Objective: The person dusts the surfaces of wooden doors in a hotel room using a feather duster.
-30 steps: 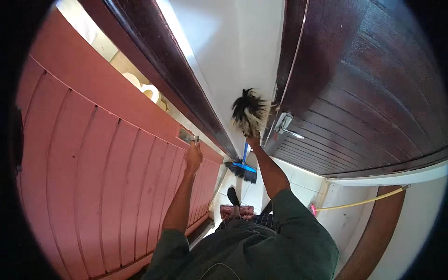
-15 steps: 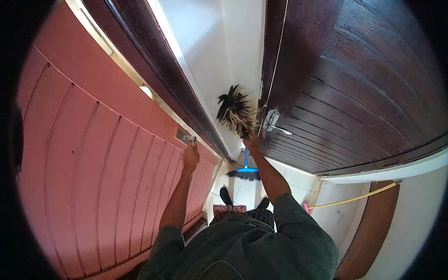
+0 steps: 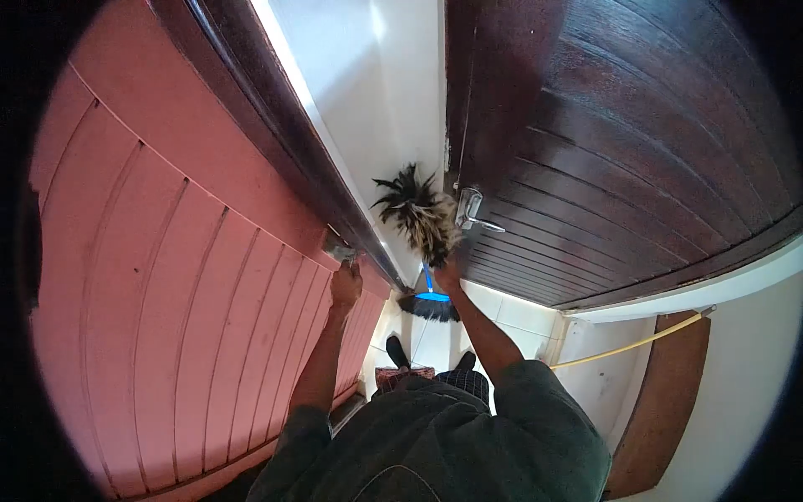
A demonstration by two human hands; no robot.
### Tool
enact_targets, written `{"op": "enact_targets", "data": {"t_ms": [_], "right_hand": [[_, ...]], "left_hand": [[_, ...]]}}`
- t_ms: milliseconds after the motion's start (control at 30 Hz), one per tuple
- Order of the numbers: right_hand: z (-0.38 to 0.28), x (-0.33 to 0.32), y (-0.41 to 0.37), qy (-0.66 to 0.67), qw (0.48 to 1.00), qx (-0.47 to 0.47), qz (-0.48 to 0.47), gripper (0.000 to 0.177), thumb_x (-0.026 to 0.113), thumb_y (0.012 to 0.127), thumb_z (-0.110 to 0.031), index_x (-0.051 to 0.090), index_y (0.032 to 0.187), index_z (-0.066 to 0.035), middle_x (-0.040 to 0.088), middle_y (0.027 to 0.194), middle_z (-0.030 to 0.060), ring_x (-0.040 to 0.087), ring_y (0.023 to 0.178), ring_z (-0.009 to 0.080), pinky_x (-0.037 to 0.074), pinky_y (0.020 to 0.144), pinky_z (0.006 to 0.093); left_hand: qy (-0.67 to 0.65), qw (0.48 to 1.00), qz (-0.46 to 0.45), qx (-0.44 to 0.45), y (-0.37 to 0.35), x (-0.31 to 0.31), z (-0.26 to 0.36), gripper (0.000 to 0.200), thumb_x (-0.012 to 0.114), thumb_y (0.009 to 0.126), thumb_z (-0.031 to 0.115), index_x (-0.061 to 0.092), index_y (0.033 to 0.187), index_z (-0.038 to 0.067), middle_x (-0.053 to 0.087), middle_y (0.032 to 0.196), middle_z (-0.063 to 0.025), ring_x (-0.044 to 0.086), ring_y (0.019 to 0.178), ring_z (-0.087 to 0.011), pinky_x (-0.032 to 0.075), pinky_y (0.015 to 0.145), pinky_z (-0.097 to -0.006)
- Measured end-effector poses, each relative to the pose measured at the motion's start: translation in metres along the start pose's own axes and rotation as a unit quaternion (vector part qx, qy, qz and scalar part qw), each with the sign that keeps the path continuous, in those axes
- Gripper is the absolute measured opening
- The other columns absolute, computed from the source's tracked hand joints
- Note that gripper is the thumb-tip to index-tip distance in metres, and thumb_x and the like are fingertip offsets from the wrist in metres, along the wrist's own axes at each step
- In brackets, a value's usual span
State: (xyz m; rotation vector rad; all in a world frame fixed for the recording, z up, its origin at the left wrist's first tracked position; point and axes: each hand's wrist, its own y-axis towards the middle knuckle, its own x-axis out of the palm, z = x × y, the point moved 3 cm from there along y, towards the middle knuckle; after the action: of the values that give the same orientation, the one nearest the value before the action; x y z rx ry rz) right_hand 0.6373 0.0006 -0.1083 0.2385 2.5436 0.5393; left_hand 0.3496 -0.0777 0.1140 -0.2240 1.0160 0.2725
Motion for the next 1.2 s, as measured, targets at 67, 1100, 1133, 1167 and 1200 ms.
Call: {"op": "enact_targets", "data": {"t_ms": [67,1100,1133,1167,1200], "right_hand": [[-0.005,-0.03,-0.043,-0.062,0.992,0.031,-0.109,0.035,0.06,0.082,-0.009,0.06,0.115,0.0,0.068,0.109,0.0174,0.064,0.101,0.0332,0.049,0.088,0.0414],[-0.104,-0.18,-0.118,0.026,0.979,0.185,-0.081,0.033,0.064,0.079,-0.006,0.065,0.112,-0.001,0.068,0.108,0.0176,0.065,0.098,0.0291,0.05,0.087,0.0366],[-0.106,-0.194,-0.107,-0.071,0.952,0.264,-0.136,0.034,0.065,0.08,-0.006,0.064,0.114,-0.002,0.069,0.108,0.0158,0.065,0.098,0.0274,0.05,0.087,0.0368],[-0.114,-0.211,-0.091,-0.06,0.976,0.204,-0.051,0.034,0.066,0.079,-0.008,0.063,0.113,-0.001,0.068,0.106,0.0185,0.064,0.095,0.0323,0.051,0.083,0.0388],[-0.128,-0.228,-0.077,-0.055,0.988,0.14,0.033,0.035,0.067,0.079,-0.01,0.061,0.112,-0.001,0.066,0.104,0.0212,0.064,0.091,0.0372,0.051,0.08,0.0409]], "left_hand": [[-0.016,1.0,0.014,0.011,-0.004,0.007,-0.005,0.035,0.047,0.097,0.037,0.058,0.112,0.007,0.066,0.089,-0.0307,0.064,0.086,-0.0507,0.049,0.078,-0.0602],[-0.146,0.981,0.051,0.119,0.012,0.039,-0.054,0.038,0.058,0.094,0.033,0.06,0.12,0.005,0.069,0.097,-0.0216,0.067,0.091,-0.0419,0.052,0.074,-0.0469],[-0.124,0.986,0.024,0.112,0.014,0.04,-0.055,0.041,0.058,0.094,0.034,0.058,0.121,0.004,0.068,0.101,-0.0226,0.065,0.095,-0.0429,0.052,0.076,-0.0472],[-0.102,0.989,-0.004,0.107,0.016,0.042,-0.056,0.044,0.058,0.093,0.035,0.056,0.122,0.002,0.068,0.104,-0.0237,0.064,0.099,-0.0439,0.052,0.079,-0.0475],[-0.082,0.986,-0.005,0.146,0.03,0.051,-0.077,0.047,0.058,0.093,0.036,0.055,0.123,0.001,0.067,0.107,-0.0243,0.063,0.101,-0.0454,0.051,0.08,-0.0479]]}}
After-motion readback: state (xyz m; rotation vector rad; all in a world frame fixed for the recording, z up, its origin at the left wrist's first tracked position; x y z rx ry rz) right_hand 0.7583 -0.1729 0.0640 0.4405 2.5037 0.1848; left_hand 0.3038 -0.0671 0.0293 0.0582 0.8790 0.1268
